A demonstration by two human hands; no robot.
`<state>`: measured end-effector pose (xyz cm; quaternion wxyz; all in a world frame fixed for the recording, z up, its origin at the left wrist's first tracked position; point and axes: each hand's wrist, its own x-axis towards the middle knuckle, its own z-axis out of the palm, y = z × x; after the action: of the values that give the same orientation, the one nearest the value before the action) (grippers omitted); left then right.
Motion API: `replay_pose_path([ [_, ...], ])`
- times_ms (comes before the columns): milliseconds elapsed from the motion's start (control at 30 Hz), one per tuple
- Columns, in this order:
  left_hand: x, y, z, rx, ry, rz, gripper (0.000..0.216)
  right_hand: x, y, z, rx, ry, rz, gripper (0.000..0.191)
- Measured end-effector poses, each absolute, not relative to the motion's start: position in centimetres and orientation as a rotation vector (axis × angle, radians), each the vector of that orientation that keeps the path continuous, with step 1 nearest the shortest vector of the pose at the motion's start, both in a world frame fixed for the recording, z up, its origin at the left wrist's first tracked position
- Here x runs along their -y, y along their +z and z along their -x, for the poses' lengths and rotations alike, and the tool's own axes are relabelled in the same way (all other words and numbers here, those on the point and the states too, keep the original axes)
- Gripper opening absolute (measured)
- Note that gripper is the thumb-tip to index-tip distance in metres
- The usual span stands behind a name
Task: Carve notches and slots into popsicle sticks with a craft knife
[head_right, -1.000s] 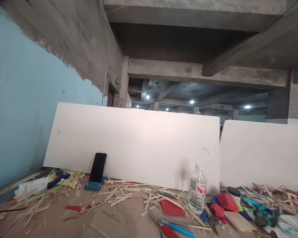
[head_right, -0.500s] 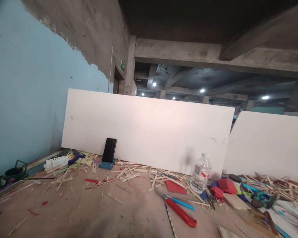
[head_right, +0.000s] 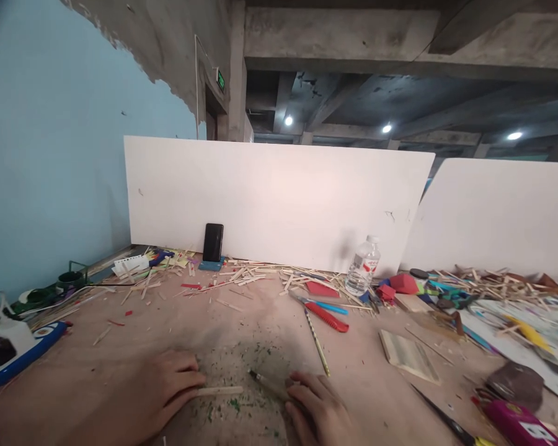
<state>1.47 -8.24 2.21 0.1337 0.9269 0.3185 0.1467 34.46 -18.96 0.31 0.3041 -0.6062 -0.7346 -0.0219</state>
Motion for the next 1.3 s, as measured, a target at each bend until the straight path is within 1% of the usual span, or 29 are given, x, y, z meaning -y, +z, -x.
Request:
replay_pose_path([
  [267,8.6,3.2,-1.0,-0.932,0.394,-2.670,0.021,19.1,1.0,-34.0,1.921,-0.023,1.516,0.018],
  [400,8.6,3.2,-0.8,-0.923,0.345,-2.703,0.019,19.4,1.8,-34.0,1.829,-0.086,1.464,0.020],
  [567,8.6,3.3,-0.9,-0.908,0.321,-2.751,0.022,20.3,2.9,-33.8,1.686,-0.192,1.411,0.015],
  [733,8.7,3.3,-0.8,-0.887,0.342,-2.795,0.019,21.3,3.8,-33.6,1.597,-0.252,1.434,0.015],
  [833,8.7,3.1,-0.7,-0.879,0.357,-2.815,0.019,21.2,4.1,-33.3,1.598,-0.187,1.473,0.021],
  [1000,8.6,2.9,-0.5,-0.857,0.356,-2.818,0.021,20.8,4.1,-32.6,1.560,0.027,1.607,0.029],
  [1167,8.3,2.6,-0.3,-0.838,0.359,-2.814,0.023,21.0,4.2,-31.9,1.523,0.109,1.678,0.027],
  [1300,8.5,2.0,-0.4,-0.819,0.395,-2.837,0.022,20.8,5.1,-31.6,1.635,0.157,1.648,0.028],
])
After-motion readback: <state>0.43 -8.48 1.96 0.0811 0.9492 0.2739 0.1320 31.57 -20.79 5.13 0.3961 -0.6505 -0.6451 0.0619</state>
